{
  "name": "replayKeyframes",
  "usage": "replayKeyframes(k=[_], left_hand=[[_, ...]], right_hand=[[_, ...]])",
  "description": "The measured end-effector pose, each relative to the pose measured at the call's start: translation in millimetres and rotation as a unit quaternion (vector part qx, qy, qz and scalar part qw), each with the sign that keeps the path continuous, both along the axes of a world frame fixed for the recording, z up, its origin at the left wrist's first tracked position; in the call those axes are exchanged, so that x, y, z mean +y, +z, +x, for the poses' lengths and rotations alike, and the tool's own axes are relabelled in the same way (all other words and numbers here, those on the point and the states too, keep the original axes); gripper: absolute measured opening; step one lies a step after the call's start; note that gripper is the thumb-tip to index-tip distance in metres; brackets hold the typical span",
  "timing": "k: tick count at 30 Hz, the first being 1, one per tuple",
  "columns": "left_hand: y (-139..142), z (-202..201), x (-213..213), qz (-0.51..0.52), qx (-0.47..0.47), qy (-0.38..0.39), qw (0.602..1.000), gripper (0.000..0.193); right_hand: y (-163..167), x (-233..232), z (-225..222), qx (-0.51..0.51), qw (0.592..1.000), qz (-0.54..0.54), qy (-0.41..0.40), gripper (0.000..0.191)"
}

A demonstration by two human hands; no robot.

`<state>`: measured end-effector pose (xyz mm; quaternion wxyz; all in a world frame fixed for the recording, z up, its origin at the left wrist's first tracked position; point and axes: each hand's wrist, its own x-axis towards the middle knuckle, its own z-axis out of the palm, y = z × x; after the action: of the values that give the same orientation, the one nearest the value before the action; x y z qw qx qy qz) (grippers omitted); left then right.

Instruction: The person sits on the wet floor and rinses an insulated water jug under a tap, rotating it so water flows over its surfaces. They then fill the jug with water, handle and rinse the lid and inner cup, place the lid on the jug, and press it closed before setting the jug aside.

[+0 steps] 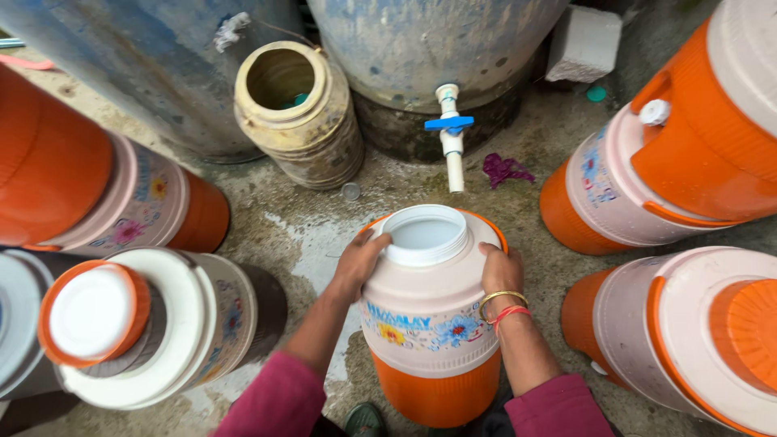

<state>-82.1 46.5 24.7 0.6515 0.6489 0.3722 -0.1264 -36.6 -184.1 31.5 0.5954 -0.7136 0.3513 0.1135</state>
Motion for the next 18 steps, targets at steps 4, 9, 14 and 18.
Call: replayKeyframes(k=[4, 9, 14, 18], left_hand=[[17, -50, 8, 0.066, -0.032, 0.067, 0.995, 0.091], [38, -82, 12, 0.231, -0.053, 0.068, 0.969, 0.095], [39, -89, 2, 0.3, -0.118, 0.052, 0.945, 0.113], [43, -95, -7, 0.294, -0.039, 0.021, 0.955, 0.127]], right_hand=[[1, 19, -15, -0.037, 0.998, 0.013, 0.045, 0.044], [-10, 36, -18, -0.085, 0.992, 0.082, 0.046, 0.042], [-22, 38, -9, -0.081, 0.991, 0.078, 0.068, 0.043], [-23, 36, -11, -0.068, 0.985, -0.058, 0.147, 0.044]])
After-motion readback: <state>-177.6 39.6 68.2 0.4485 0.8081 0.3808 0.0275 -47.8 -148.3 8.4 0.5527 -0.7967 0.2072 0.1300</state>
